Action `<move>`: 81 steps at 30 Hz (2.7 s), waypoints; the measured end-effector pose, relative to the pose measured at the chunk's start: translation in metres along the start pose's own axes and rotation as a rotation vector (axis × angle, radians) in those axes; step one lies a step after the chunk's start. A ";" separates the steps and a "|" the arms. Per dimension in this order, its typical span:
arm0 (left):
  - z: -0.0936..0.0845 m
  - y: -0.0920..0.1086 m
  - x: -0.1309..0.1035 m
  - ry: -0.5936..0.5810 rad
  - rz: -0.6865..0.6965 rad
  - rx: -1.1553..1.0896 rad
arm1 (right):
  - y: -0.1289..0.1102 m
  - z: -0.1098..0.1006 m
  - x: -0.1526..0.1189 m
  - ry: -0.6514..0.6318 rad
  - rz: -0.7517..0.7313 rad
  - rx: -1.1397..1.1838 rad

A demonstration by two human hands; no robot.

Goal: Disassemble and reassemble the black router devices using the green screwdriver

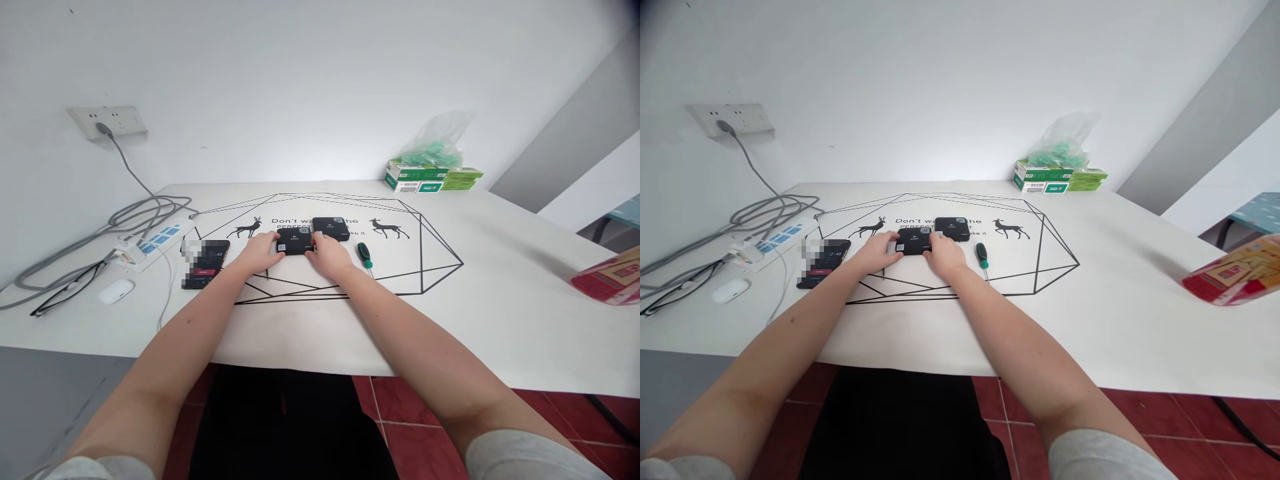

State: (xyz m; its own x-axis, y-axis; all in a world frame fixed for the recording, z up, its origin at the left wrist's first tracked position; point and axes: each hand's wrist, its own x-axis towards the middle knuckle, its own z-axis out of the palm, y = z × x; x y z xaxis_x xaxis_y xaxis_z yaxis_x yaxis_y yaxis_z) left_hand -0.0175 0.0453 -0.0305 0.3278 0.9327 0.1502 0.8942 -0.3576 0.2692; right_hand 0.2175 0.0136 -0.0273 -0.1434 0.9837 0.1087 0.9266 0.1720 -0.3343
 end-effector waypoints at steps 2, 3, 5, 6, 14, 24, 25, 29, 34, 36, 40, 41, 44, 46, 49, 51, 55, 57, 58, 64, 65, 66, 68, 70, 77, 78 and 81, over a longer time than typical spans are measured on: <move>0.001 0.002 0.002 0.056 -0.032 0.023 | 0.001 0.001 0.003 0.002 0.010 -0.007; 0.003 0.003 0.003 0.076 -0.036 0.040 | 0.001 0.001 0.004 -0.005 0.003 -0.011; 0.005 0.005 0.006 0.095 -0.019 0.065 | 0.001 0.002 0.004 -0.022 -0.023 -0.013; 0.007 0.006 0.007 0.095 -0.008 0.066 | 0.001 0.002 0.004 -0.030 -0.036 -0.012; 0.018 0.006 0.003 0.004 -0.021 0.069 | 0.002 0.006 -0.001 -0.056 -0.077 -0.022; 0.022 0.002 0.007 -0.102 -0.052 0.111 | 0.004 0.006 0.008 -0.108 -0.027 -0.073; 0.023 0.001 0.008 -0.094 -0.050 0.106 | 0.004 0.006 0.008 -0.111 -0.022 -0.076; 0.028 -0.005 0.010 -0.067 -0.035 0.074 | 0.003 0.006 0.009 -0.116 0.000 -0.074; 0.029 -0.008 0.011 -0.053 -0.024 0.041 | 0.003 0.006 0.009 -0.112 0.010 -0.038; 0.028 -0.007 0.011 -0.034 -0.025 0.037 | 0.005 0.006 0.010 -0.061 0.013 -0.013; 0.025 -0.003 0.012 0.025 -0.038 0.032 | 0.013 0.007 0.015 0.152 0.045 -0.045; 0.024 -0.002 0.012 0.037 -0.043 0.032 | 0.016 0.007 0.016 0.169 0.054 -0.058; 0.023 -0.002 0.011 0.049 -0.049 0.034 | 0.025 0.009 0.022 0.057 0.087 -0.071; 0.022 -0.002 0.010 0.052 -0.031 0.046 | 0.029 0.010 0.025 -0.029 0.117 -0.057; 0.022 -0.001 0.010 0.057 0.006 0.077 | 0.032 0.010 0.030 -0.011 0.139 -0.012; 0.021 0.000 0.010 0.055 0.014 0.090 | 0.030 0.009 0.032 0.049 0.150 0.001; 0.020 0.003 0.009 0.048 0.013 0.107 | 0.025 0.007 0.034 0.107 0.189 -0.007; 0.018 0.005 0.008 0.041 0.014 0.132 | 0.023 0.006 0.034 0.105 0.196 -0.001; 0.016 0.007 0.007 0.040 0.015 0.145 | 0.022 0.006 0.034 0.105 0.196 0.002; 0.002 0.020 -0.004 0.026 -0.111 0.244 | 0.025 0.011 0.036 0.154 0.239 0.005; 0.000 0.022 -0.005 0.000 -0.178 0.260 | 0.027 0.012 0.037 0.169 0.264 0.008; -0.001 0.023 -0.007 -0.033 -0.239 0.265 | 0.028 0.013 0.038 0.186 0.293 0.013; -0.003 0.023 -0.009 -0.094 -0.318 0.255 | 0.032 0.015 0.039 0.211 0.348 0.036; -0.003 0.022 -0.009 -0.126 -0.335 0.246 | 0.036 0.016 0.041 0.213 0.386 0.071; -0.005 0.022 -0.009 -0.110 -0.309 0.265 | 0.035 0.010 0.045 0.326 0.496 0.225; -0.006 0.023 -0.009 -0.109 -0.308 0.266 | 0.035 0.007 0.046 0.352 0.521 0.287; -0.008 0.026 -0.011 -0.104 -0.313 0.273 | 0.040 -0.003 0.048 0.397 0.611 0.542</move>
State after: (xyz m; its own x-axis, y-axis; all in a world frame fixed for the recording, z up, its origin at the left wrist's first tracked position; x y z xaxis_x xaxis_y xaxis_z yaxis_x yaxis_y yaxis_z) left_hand 0.0001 0.0257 -0.0178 0.0446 0.9990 0.0007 0.9987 -0.0446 0.0231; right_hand 0.2485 0.0677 -0.0322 0.5427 0.8385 0.0487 0.4969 -0.2737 -0.8235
